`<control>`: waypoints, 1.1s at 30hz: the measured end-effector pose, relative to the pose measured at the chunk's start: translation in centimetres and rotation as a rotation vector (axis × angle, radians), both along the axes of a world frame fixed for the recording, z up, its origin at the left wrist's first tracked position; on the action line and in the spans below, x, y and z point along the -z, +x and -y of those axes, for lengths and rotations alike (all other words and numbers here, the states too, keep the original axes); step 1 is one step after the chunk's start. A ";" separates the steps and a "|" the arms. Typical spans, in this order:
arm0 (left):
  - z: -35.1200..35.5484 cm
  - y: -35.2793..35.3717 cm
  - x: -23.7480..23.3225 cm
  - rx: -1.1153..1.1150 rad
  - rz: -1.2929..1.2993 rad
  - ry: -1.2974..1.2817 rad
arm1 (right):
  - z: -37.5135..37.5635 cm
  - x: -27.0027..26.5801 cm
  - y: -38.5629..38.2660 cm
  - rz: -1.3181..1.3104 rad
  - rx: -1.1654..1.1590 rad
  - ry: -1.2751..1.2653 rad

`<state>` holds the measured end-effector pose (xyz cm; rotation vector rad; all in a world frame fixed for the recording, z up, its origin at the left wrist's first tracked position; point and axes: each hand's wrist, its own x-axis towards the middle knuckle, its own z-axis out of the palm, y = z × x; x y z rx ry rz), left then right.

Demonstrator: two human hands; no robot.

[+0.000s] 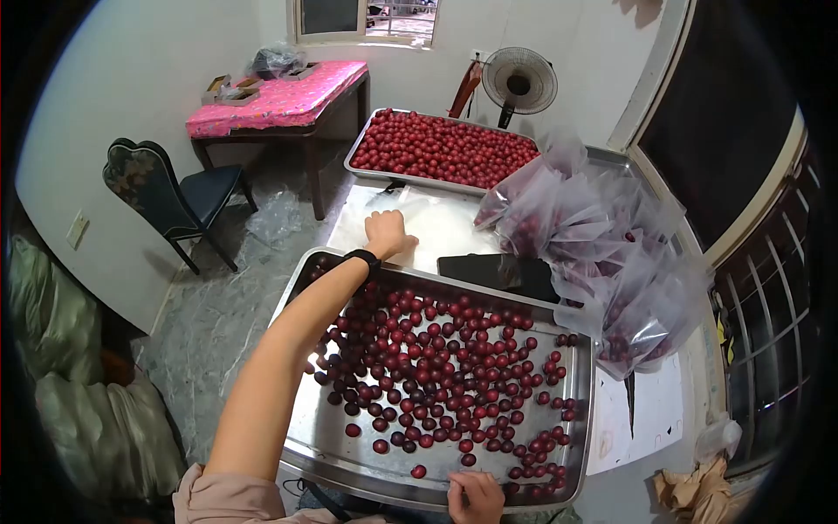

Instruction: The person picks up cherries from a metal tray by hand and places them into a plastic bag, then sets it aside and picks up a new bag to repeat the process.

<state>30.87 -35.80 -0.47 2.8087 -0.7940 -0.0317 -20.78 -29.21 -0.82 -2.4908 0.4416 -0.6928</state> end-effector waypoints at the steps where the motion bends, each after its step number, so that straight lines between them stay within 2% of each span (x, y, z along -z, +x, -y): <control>1: 0.2 0.3 0.3 0.011 0.017 -0.013 | 0.0 0.0 0.0 -0.004 0.004 -0.008; 6: 0.4 1.9 2.7 0.045 0.079 -0.133 | 0.1 -0.1 0.1 0.006 0.000 0.009; 8: 0.0 2.4 3.6 0.080 0.026 -0.529 | 0.1 -0.1 0.1 0.020 0.002 -0.003; 9: 0.1 2.2 3.2 0.082 0.026 -0.528 | 0.2 0.1 0.1 0.030 -0.002 -0.002; 11: 0.2 1.8 2.3 -0.070 0.020 -0.695 | 0.1 0.2 0.1 0.044 -0.004 0.004; 13: 0.4 2.4 1.9 -0.153 -0.001 -0.695 | 0.1 0.1 0.1 0.035 0.000 -0.063; 15: 0.2 3.0 1.4 -0.227 -0.527 -0.825 | 0.0 -0.1 0.2 0.026 0.006 -0.029; 16: -0.2 3.2 1.2 -0.148 -0.589 -0.870 | 0.0 -0.3 0.2 0.016 0.010 0.003; 21: -0.4 0.3 -2.3 -0.059 -0.502 -0.854 | 0.0 -1.0 0.4 -0.031 0.026 0.024; 23: -0.3 -1.1 -3.4 0.070 -0.424 -0.897 | -0.1 -1.0 0.4 -0.021 0.025 0.034; 25: 0.1 -2.3 -4.1 0.107 -0.399 -0.886 | -0.1 -1.1 0.5 0.028 0.035 0.012; 27: 0.6 -3.2 -4.7 0.205 -0.188 -0.852 | -0.2 -1.1 0.4 0.047 0.039 0.016; 33: 1.2 -4.3 -6.5 0.172 -0.085 -0.963 | -0.3 -1.3 0.4 0.098 0.040 0.013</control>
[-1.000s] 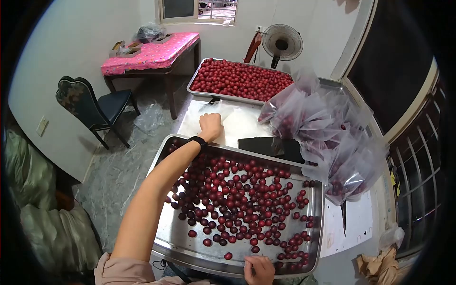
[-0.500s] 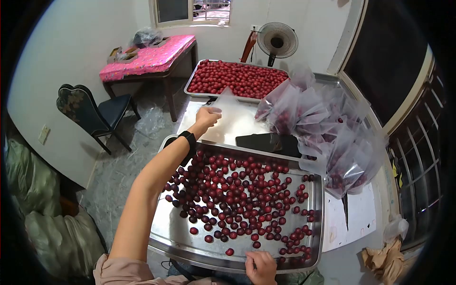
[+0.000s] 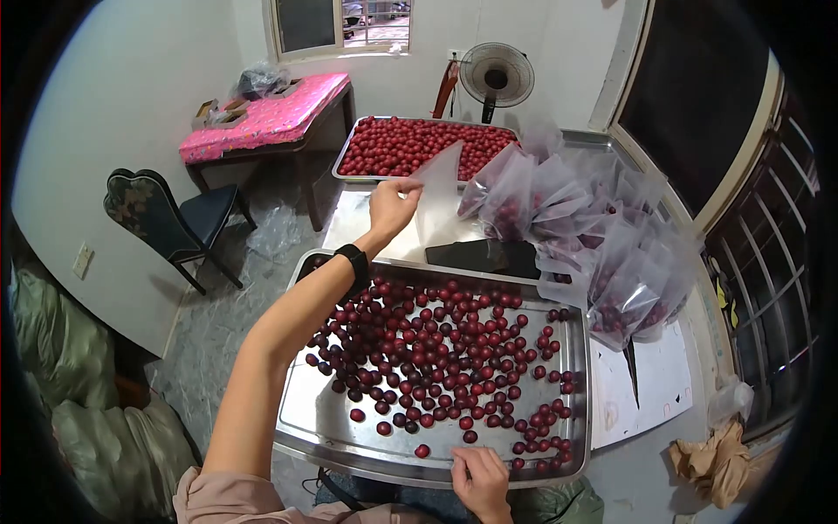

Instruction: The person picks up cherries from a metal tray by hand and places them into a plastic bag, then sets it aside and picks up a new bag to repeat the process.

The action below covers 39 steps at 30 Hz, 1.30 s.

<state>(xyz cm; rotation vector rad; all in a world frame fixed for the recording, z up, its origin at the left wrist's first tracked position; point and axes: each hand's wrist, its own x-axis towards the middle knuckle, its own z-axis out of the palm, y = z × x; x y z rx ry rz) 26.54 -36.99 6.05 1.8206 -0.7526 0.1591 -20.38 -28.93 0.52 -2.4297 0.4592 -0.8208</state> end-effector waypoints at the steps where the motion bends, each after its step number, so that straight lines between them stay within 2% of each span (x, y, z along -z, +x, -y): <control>1: -0.1 0.0 -0.4 -0.034 0.002 -0.044 | 0.0 0.1 0.0 0.006 -0.003 -0.008; 5: -1.5 0.2 -2.3 -0.068 0.024 -0.142 | 0.7 1.1 0.0 -0.039 -0.041 0.060; 9: -5.3 -1.0 -5.5 0.044 -0.025 -0.319 | 0.7 1.4 0.0 0.011 -0.028 0.007; 14: -14.7 -6.9 -10.9 0.157 -0.188 -0.350 | 0.6 1.1 0.0 0.008 -0.017 0.017; 16: -18.7 -9.7 -12.0 0.155 -0.327 -0.348 | 0.5 0.8 -0.1 0.006 -0.023 0.043; 19: -24.4 -13.9 -11.4 0.166 -0.494 -0.379 | 0.4 0.4 -0.3 0.001 -0.039 0.170; 24: -32.0 -20.2 -5.2 0.222 -0.808 -0.439 | -0.4 -1.1 -0.8 0.045 -0.054 0.365; 25: -34.0 -21.7 -1.3 0.216 -0.903 -0.470 | -1.4 -1.5 -1.0 0.154 -0.139 0.660; 26: -34.6 -23.0 0.2 0.179 -0.928 -0.504 | -1.9 -1.8 -1.0 0.260 -0.232 0.954; 27: -34.7 -24.6 1.0 0.085 -0.983 -0.503 | -2.0 -2.2 -1.1 0.227 -0.328 0.986; 28: -35.1 -25.3 2.8 0.055 -1.009 -0.513 | -2.3 -2.3 -1.2 0.232 -0.322 0.979; 30: -35.2 -27.3 4.5 0.008 -1.085 -0.582 | -2.9 -2.2 -1.1 0.180 -0.407 1.146; 34: -34.3 -29.5 6.6 0.012 -1.090 -0.637 | -3.3 -1.5 -0.9 0.137 -0.437 1.166; 39: -33.5 -30.0 6.1 0.013 -1.083 -0.630 | -3.6 -2.3 0.0 0.135 -0.272 1.097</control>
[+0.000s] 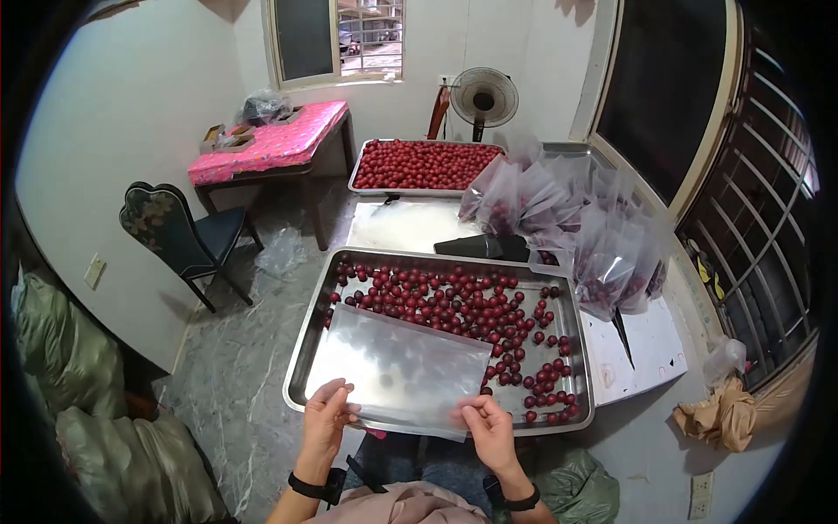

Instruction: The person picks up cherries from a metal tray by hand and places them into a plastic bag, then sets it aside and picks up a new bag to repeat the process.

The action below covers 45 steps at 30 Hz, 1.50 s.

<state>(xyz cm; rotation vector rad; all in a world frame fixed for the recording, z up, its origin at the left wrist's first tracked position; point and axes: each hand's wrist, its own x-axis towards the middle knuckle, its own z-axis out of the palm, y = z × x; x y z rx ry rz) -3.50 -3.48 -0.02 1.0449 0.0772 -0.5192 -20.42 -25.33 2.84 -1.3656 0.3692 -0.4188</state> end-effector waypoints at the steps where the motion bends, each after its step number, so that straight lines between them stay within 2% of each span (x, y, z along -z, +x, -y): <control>1: 0.1 0.1 -0.1 0.003 0.000 0.001 | 0.0 0.0 0.1 0.021 0.036 0.023; 4: 0.3 0.0 -0.3 0.025 0.029 0.005 | 0.3 0.2 0.1 0.053 0.070 0.025; 7: 0.9 -0.1 -0.4 -0.062 0.082 0.040 | 0.6 -0.6 0.2 0.085 0.039 0.009; 9: 2.1 -1.0 -0.4 -0.319 0.455 0.410 | 0.5 -1.4 0.3 0.099 0.026 0.018; 10: 2.7 -1.9 -2.2 -0.359 0.530 0.454 | 0.2 -1.7 0.7 0.119 0.014 -0.043; 11: 2.8 -2.4 -2.8 -0.346 0.535 0.451 | -0.1 -1.9 1.1 0.139 0.002 -0.105; 13: 3.0 -3.3 -3.6 -0.235 0.905 0.599 | -0.6 -2.3 1.8 0.133 0.006 -0.107; 15: 3.9 -4.5 -5.0 -0.126 1.077 0.550 | -1.1 -3.0 2.3 0.127 -0.065 -0.285; 17: 4.9 -5.6 -7.1 -0.032 1.207 0.564 | -1.5 -3.1 2.8 0.132 -0.086 -0.300; 19: 6.1 -5.8 -6.9 -0.032 1.193 0.563 | -1.9 -3.6 3.0 0.082 -0.141 -0.407; 20: 6.4 -5.8 -6.8 -0.033 1.176 0.560 | -2.0 -3.0 3.1 0.146 -0.109 -0.443; 26: 6.9 -5.4 -5.9 0.018 1.148 0.417 | -1.7 -2.6 3.1 0.140 -0.088 -0.473; 30: 7.0 -5.5 -6.1 -0.026 1.216 0.418 | -1.7 -2.5 3.2 0.178 -0.088 -0.442; 32: 7.1 -5.6 -6.6 -0.103 1.023 0.298 | -1.6 -1.7 3.3 0.171 -0.049 -0.386; 34: 6.7 -5.2 -7.1 -0.122 1.025 0.345 | -1.4 -1.3 3.2 0.131 0.011 -0.333; 37: 6.9 -4.7 -7.0 -0.176 1.107 0.435 | -1.5 -1.9 3.1 0.111 0.090 -0.261; 39: 7.4 -4.5 -7.1 -0.167 1.320 0.530 | -2.2 -2.9 2.6 0.100 0.133 -0.289; 41: 8.0 -4.4 -6.8 -0.195 1.346 0.542 | -2.4 -3.6 2.1 0.198 0.405 -0.497; 43: 8.3 -4.4 -6.9 -0.178 1.403 0.594 | -2.5 -4.8 1.0 0.207 0.370 -0.508; 45: 8.6 -4.5 -6.9 -0.168 1.430 0.599 | -2.7 -6.4 0.3 0.122 0.233 -0.574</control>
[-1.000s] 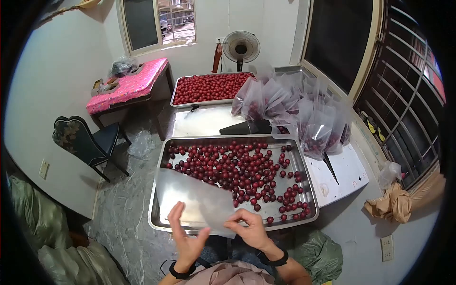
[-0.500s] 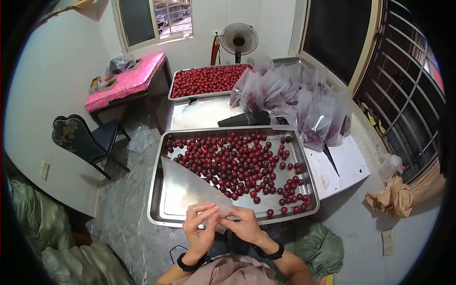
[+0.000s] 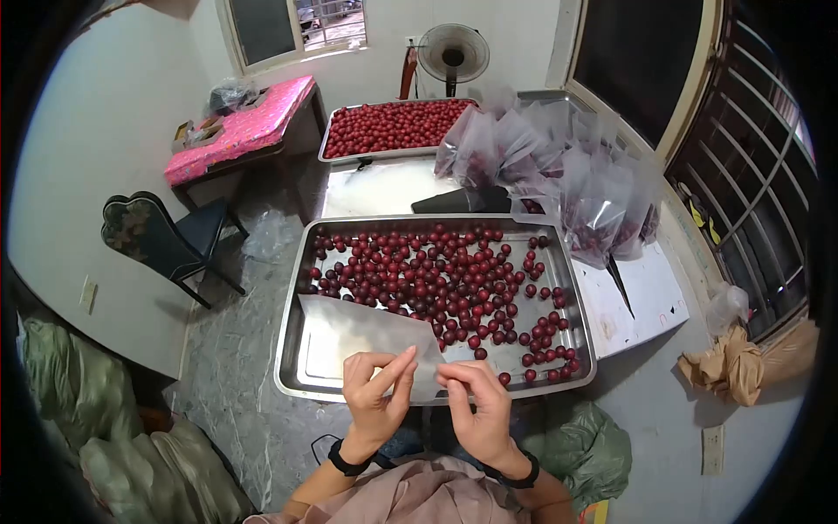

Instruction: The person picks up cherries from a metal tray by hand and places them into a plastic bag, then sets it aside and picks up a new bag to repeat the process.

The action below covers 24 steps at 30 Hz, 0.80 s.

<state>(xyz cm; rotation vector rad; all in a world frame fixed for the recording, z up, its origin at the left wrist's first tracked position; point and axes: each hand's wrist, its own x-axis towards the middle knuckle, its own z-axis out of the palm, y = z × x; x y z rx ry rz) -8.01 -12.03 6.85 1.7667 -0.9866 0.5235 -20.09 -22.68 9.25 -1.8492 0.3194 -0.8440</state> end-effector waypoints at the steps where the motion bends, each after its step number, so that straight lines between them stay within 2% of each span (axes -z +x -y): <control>1: 0.0 -0.1 -0.1 0.017 0.008 0.018 | -0.1 -0.1 0.0 -0.036 -0.055 0.071; 4: 0.2 -0.5 -0.2 0.061 0.042 0.050 | 0.3 1.7 0.6 -0.049 -0.123 0.140; 5: 0.2 -0.6 -0.3 0.076 0.073 0.062 | 0.8 2.5 0.2 -0.183 -0.192 0.184; 6: 0.1 -0.7 -0.5 0.082 0.071 0.062 | 1.2 2.9 0.3 -0.184 -0.186 0.185; 9: 0.0 -1.0 -0.8 0.202 0.130 0.125 | 2.4 3.7 1.0 -0.125 -0.515 0.454; 12: 0.0 -1.9 -1.1 0.272 0.105 0.141 | 3.2 4.3 1.5 -0.038 -0.604 0.417; 14: -0.2 -1.8 -0.9 0.266 0.127 0.146 | 3.0 4.0 1.7 -0.044 -0.649 0.506; 17: -0.5 -2.6 -1.1 0.346 0.105 0.140 | 3.1 4.0 2.3 0.054 -0.764 0.872; 20: -0.6 -3.2 -1.1 0.451 0.125 0.136 | 3.5 5.1 2.6 0.141 -0.778 0.963; 22: -0.5 -3.8 -0.7 0.455 0.124 0.128 | 3.3 4.0 2.7 -0.006 -0.647 0.840; 24: -0.4 -4.3 -0.5 0.491 0.137 0.121 | 3.3 3.3 2.9 0.047 -0.686 0.915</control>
